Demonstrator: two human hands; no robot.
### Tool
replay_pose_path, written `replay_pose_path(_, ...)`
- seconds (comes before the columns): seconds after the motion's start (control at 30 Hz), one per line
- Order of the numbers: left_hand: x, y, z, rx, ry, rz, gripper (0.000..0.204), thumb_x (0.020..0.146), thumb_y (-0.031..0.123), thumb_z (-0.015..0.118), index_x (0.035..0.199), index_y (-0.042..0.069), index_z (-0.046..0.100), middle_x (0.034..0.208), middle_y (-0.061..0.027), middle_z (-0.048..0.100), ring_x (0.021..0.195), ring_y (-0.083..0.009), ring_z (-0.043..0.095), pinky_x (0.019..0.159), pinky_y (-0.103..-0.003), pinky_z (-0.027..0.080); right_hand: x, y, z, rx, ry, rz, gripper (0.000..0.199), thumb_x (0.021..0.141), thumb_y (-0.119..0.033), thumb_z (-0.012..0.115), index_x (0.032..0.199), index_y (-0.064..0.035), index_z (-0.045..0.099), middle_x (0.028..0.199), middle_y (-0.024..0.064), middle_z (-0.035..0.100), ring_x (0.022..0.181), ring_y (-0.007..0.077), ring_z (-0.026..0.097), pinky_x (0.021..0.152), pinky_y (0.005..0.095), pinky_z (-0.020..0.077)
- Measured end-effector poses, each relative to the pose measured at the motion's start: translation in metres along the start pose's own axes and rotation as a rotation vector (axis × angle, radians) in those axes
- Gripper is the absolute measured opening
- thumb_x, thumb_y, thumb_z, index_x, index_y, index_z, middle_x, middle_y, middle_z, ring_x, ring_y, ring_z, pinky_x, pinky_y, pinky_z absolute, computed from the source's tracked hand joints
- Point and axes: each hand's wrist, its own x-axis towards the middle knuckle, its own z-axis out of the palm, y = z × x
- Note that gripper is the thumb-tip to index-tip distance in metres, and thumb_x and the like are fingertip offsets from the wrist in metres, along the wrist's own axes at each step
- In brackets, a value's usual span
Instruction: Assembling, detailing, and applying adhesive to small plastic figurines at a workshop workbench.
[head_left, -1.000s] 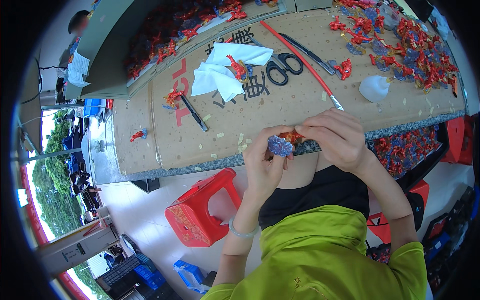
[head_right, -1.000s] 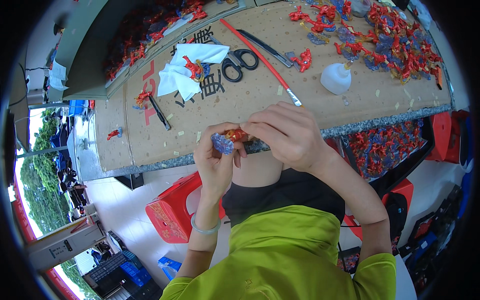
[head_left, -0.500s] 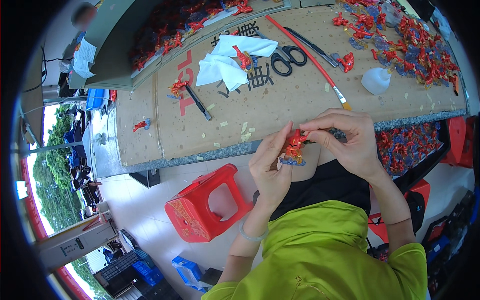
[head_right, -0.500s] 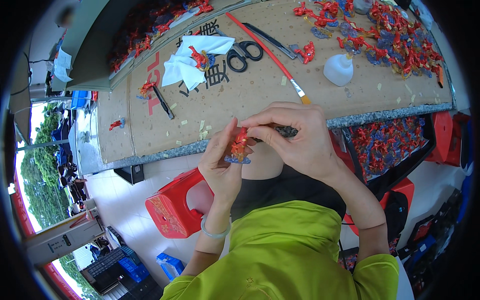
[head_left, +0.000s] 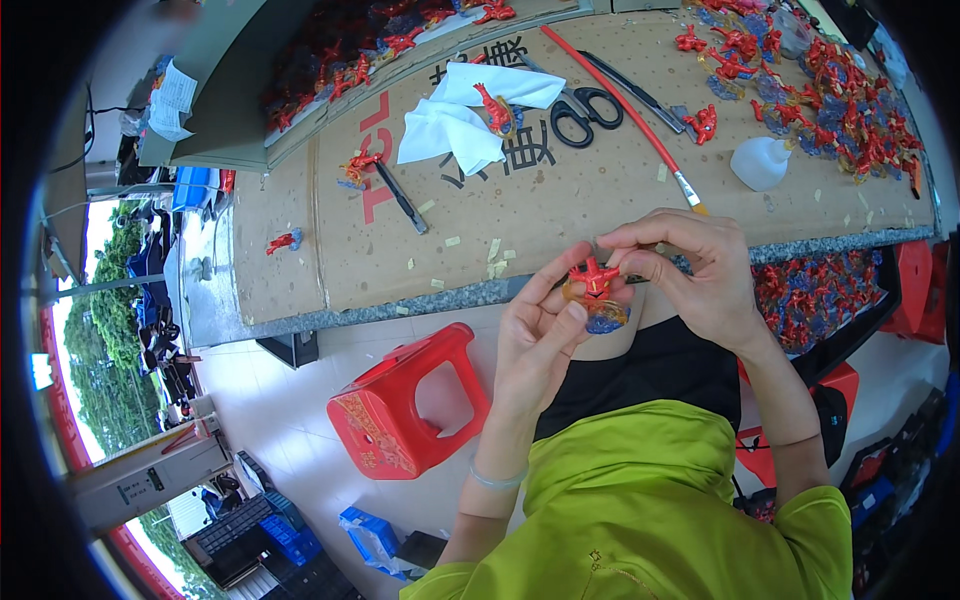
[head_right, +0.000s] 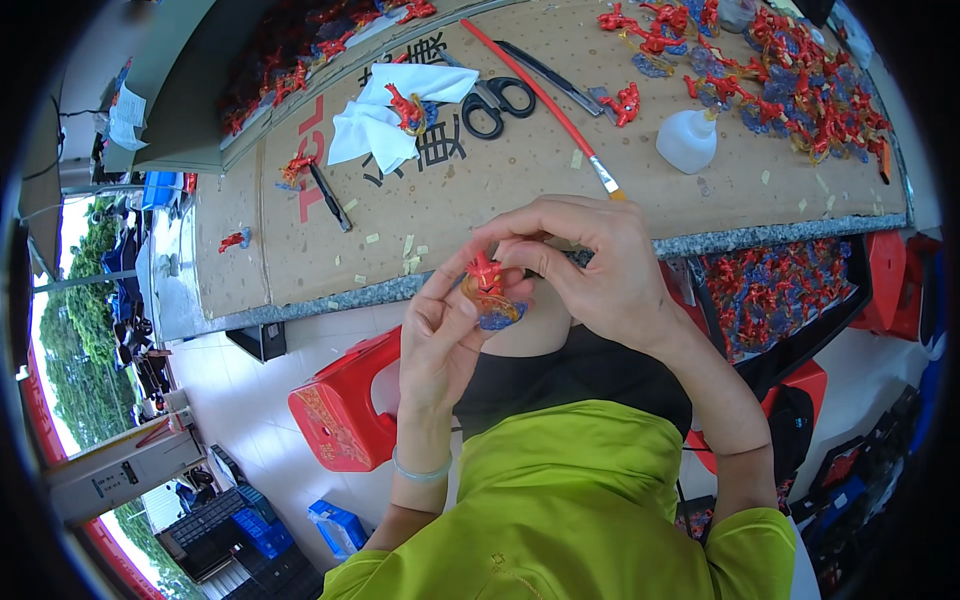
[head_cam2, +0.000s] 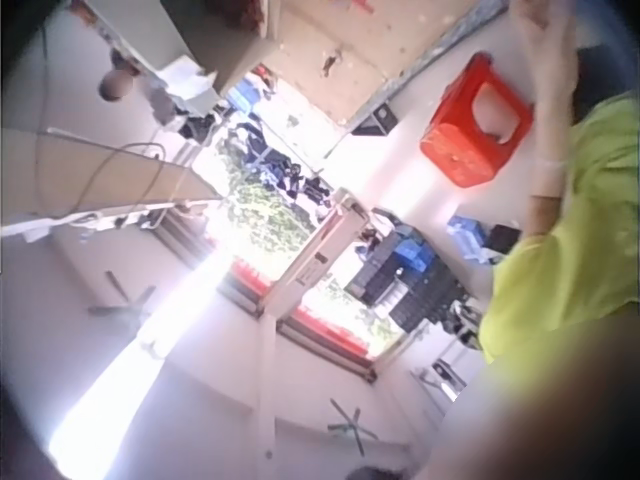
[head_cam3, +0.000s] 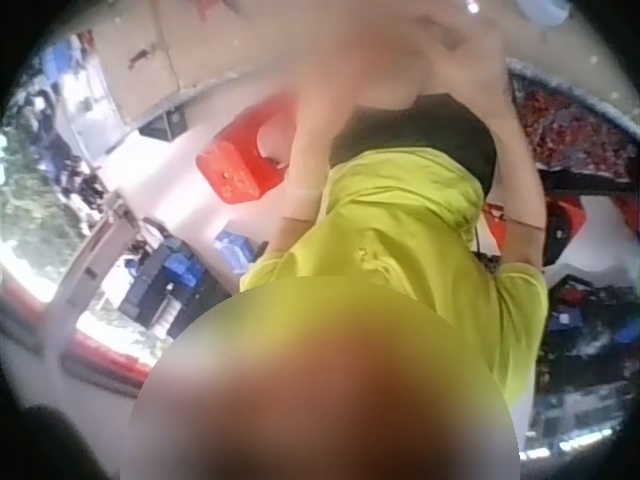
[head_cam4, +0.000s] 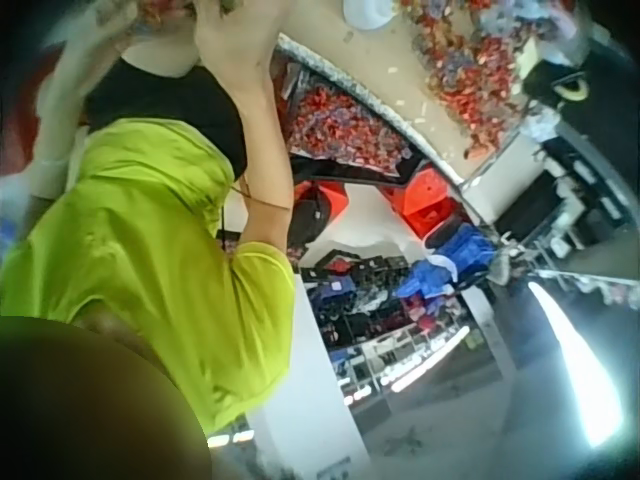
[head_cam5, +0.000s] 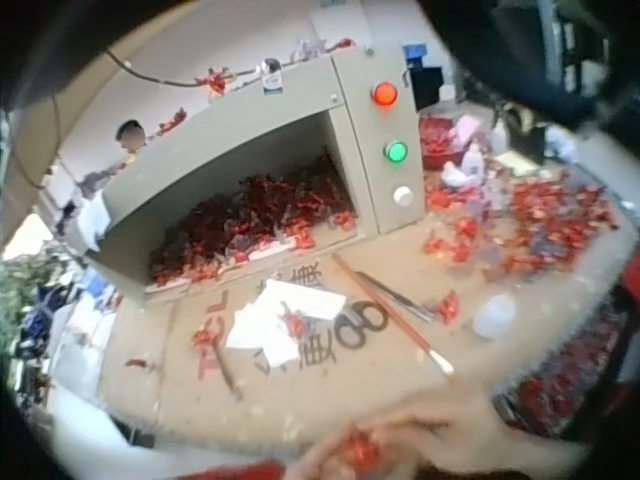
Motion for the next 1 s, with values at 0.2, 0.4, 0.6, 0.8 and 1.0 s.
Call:
replay_pose_path(0.2,-0.001,-0.001,0.004,0.149,0.042,0.000,0.045,0.089,0.001,0.055,0.130,-0.006,0.039,0.112,-0.0240,0.060,0.107,-0.0353,0.059,0.092,-0.051,0.049,0.000,0.008,0.000,0.047,-0.020,0.035,0.022,0.081,0.006,0.057,0.100,0.0009,0.067,0.088,0.0104,0.068,0.080,0.0138,0.066,0.071,0.0243,0.0527)
replay_pose_path(0.4,0.000,0.002,0.008,0.171,0.112,0.022,0.042,0.086,-0.007,0.054,0.127,-0.006,0.042,0.110,-0.0188,0.062,0.106,-0.0239,0.060,0.091,-0.033,0.049,-0.003,0.012,0.004,0.107,0.067,0.098,0.025,0.082,0.005,0.058,0.105,0.0010,0.065,0.089,0.0107,0.068,0.081,0.0132,0.065,0.073,0.0261,0.0531)
replay_pose_path(0.6,0.000,-0.001,0.005,0.249,0.105,0.092,0.041,0.086,-0.008,0.054,0.126,-0.005,0.043,0.110,-0.0189,0.062,0.105,-0.0217,0.060,0.090,-0.030,0.049,-0.011,0.016,0.002,0.044,0.145,0.127,0.023,0.081,0.002,0.062,0.104,0.0016,0.065,0.086,0.0088,0.067,0.079,0.0117,0.064,0.070,0.0236,0.0513)
replay_pose_path(0.8,-0.003,-0.001,0.004,0.314,0.147,0.074,0.034,0.083,-0.006,0.059,0.116,-0.006,0.050,0.105,-0.0151,0.064,0.097,-0.0156,0.062,0.083,-0.025,0.049,-0.010,0.004,0.002,-0.115,-0.011,0.079,0.019,0.078,-0.001,0.067,0.096,0.0024,0.066,0.080,0.0085,0.066,0.072,0.0107,0.063,0.064,0.0239,0.0495)
replay_pose_path(1.0,-0.003,-0.001,0.002,0.310,0.158,0.043,0.029,0.081,-0.005,0.062,0.109,-0.006,0.054,0.101,-0.0127,0.065,0.091,-0.0125,0.062,0.079,-0.022,0.049,-0.010,0.007,0.000,-0.070,-0.071,0.169,0.015,0.078,-0.002,0.065,0.092,0.0038,0.066,0.077,0.0087,0.066,0.067,0.0105,0.063,0.062,0.0236,0.0498)
